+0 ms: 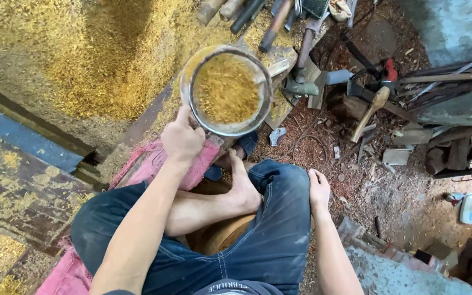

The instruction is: Mixing wood shavings with adhesive in a bowl to create wood filler.

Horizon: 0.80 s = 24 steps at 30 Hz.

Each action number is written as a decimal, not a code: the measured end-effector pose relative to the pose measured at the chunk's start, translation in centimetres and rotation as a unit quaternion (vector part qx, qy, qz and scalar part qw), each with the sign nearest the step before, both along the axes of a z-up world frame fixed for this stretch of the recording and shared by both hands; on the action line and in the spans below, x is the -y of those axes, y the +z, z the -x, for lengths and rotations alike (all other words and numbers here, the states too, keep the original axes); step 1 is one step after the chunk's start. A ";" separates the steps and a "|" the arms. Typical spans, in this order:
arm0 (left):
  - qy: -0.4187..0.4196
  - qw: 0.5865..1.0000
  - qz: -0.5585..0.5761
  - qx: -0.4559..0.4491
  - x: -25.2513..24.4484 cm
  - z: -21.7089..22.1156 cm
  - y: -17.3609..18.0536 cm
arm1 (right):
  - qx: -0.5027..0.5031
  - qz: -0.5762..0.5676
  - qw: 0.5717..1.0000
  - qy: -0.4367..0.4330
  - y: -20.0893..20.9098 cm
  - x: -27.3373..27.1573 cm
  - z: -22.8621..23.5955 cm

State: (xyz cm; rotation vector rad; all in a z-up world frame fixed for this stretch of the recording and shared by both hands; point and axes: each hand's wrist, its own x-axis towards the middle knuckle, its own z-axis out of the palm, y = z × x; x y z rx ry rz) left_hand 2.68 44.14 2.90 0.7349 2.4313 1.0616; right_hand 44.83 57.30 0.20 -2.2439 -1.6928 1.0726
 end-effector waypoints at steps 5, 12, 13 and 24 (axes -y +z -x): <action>-0.007 0.999 0.039 -0.003 -0.4 -0.3 -0.3 | -0.010 -0.019 1.000 -0.003 -1.9 -0.2 -1.9; 0.003 1.000 0.013 0.003 -0.2 -0.6 -1.2 | -0.023 -0.004 0.999 -0.022 -2.2 -0.4 -2.1; -0.005 1.000 0.007 -0.012 -0.1 -0.8 -1.3 | -0.029 -0.004 0.999 -0.025 -2.3 -0.4 -2.2; 0.025 0.998 -0.028 0.052 -0.3 -0.7 -0.1 | -0.036 -0.007 0.999 -0.033 -2.8 -0.5 -2.6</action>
